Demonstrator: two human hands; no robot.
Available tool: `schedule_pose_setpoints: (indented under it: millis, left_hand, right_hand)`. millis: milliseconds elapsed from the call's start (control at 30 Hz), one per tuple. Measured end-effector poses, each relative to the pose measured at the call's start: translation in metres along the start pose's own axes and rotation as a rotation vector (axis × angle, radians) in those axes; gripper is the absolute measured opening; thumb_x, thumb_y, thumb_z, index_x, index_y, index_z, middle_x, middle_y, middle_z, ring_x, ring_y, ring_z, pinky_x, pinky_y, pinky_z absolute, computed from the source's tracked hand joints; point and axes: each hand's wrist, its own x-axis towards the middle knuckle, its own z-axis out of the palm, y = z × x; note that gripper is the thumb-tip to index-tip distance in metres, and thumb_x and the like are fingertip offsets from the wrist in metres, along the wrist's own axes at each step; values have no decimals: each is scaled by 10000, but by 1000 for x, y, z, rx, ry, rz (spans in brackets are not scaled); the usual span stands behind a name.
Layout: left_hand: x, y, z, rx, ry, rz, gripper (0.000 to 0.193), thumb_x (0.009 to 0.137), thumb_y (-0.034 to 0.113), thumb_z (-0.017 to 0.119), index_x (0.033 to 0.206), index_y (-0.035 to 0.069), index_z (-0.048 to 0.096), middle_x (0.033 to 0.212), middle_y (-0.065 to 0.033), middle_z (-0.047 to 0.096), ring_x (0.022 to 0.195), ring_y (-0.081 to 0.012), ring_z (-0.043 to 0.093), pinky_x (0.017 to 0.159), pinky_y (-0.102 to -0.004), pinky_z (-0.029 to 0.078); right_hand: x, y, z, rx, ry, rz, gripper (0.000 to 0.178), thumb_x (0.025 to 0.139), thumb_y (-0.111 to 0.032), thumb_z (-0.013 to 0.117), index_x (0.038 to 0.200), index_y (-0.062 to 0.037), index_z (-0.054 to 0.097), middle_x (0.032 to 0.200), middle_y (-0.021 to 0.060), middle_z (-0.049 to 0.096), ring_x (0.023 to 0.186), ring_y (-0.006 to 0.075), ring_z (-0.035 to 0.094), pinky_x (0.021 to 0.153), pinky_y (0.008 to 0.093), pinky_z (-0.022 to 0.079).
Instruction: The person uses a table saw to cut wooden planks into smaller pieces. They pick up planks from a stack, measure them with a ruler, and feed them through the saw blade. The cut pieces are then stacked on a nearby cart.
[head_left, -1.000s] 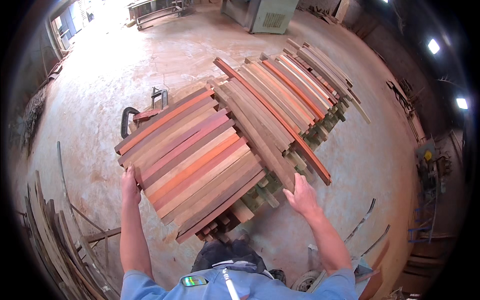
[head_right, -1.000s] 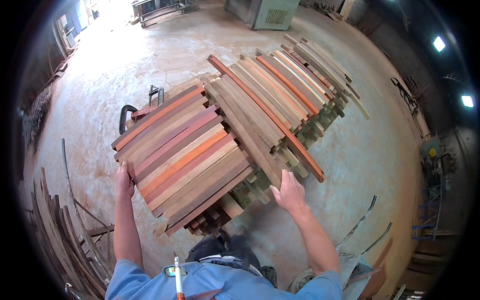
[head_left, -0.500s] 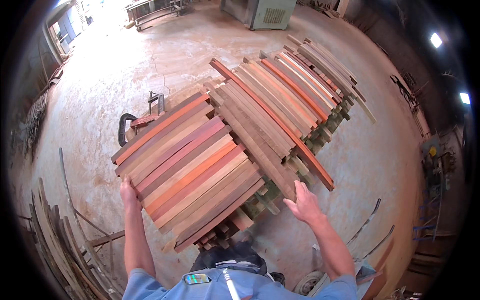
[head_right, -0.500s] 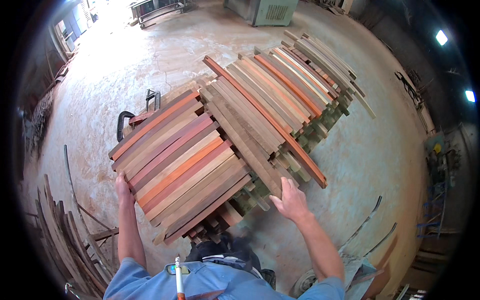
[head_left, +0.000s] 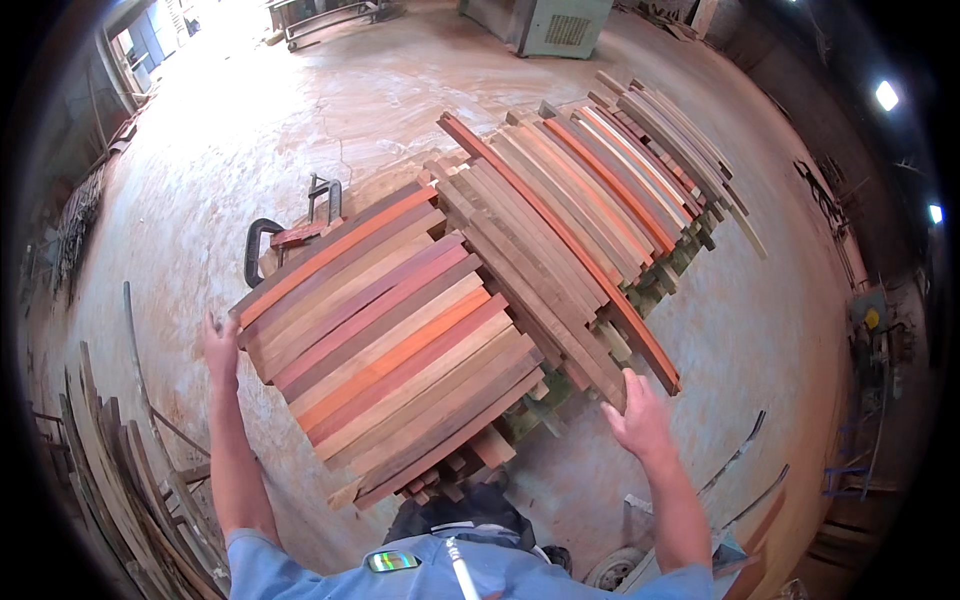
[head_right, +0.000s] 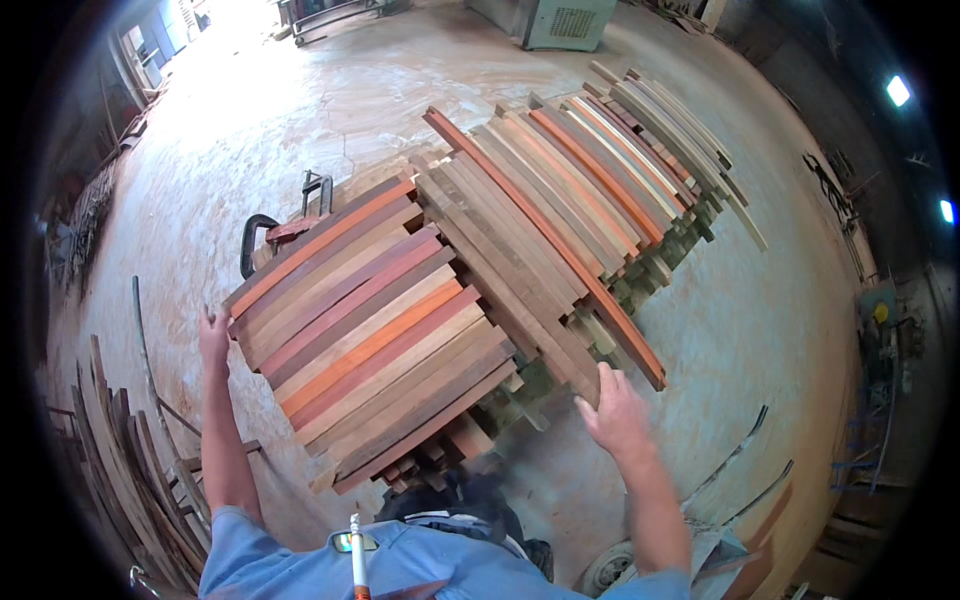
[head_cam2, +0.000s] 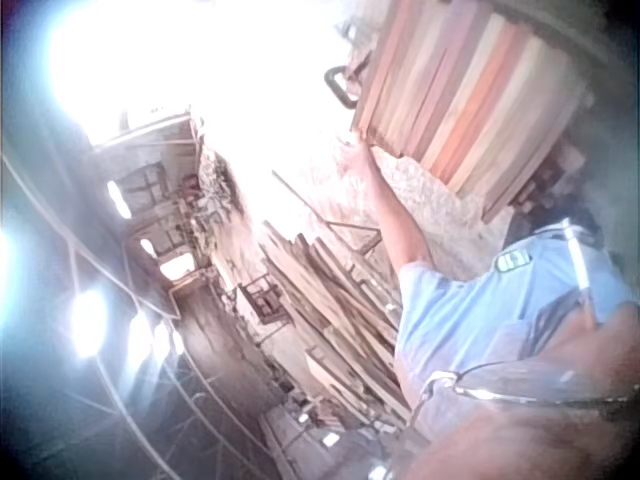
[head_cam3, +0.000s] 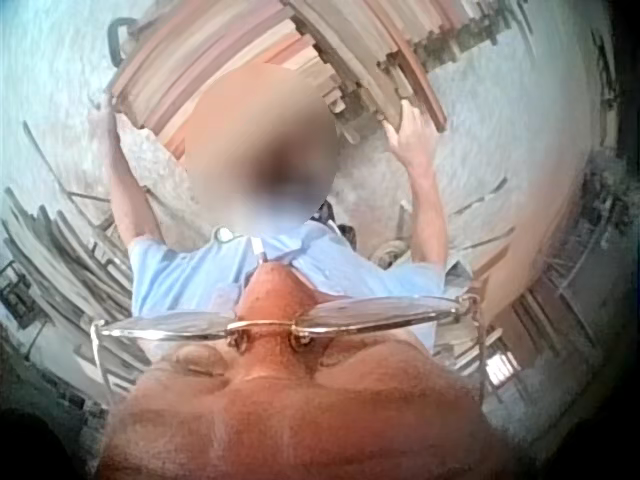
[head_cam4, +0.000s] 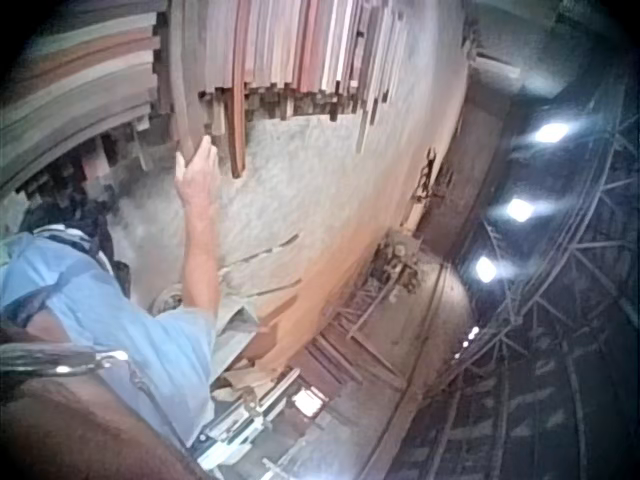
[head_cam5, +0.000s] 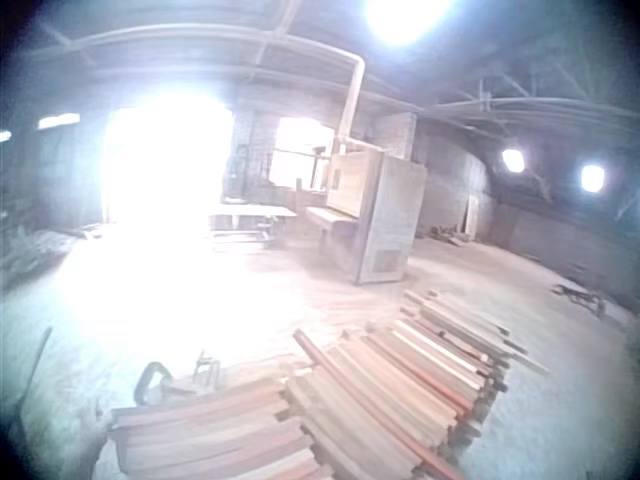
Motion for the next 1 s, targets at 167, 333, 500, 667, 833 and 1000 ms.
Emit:
schedule_pose_setpoints:
  millis: [167,333,500,667,833,1000]
  left_hand:
    - [-7,5,9,-946,-424,-515,452,984,369,656,1284,47,554,1200,-125,667,1074,-203,650,914,-367,541]
    - [-24,29,24,-798,-324,-381,446,974,350,674,1279,55,540,1198,-75,647,1078,-200,636,921,-376,538]
    - [-16,25,27,-786,-266,-319,406,975,285,669,1287,62,538,1199,-86,645,1072,-192,634,911,-365,539]
    - [-18,25,26,-838,-319,-258,333,990,242,636,1258,57,567,1173,-76,656,1031,-169,644,886,-333,543]
    - [-12,12,15,-810,-309,-202,297,1004,245,616,1240,67,584,1134,-47,668,1003,-144,653,863,-313,545]
    - [-18,20,6,-768,-330,-232,289,1011,271,609,1243,101,580,1114,-15,672,982,-124,655,820,-305,550]
  right_hand:
    - [2,-6,6,59,-15,53,685,815,-265,786,1355,6,462,1086,189,602,1002,403,624,798,482,529]
    - [6,-9,12,-10,-2,73,687,813,-289,792,1345,0,468,1090,183,606,1006,388,629,799,478,532]
    - [7,-15,25,-14,15,107,672,806,-286,797,1326,-2,479,1091,177,612,1014,381,630,809,482,531]
    - [5,-5,41,16,120,66,664,797,-283,802,1308,6,492,1083,183,627,995,392,638,819,481,529]
    - [5,-1,38,142,91,85,636,787,-264,804,1271,36,521,1134,208,640,1044,408,636,852,476,528]
    - [8,-6,34,215,76,115,627,799,-281,791,1261,52,528,1168,230,636,1058,420,634,872,474,527]
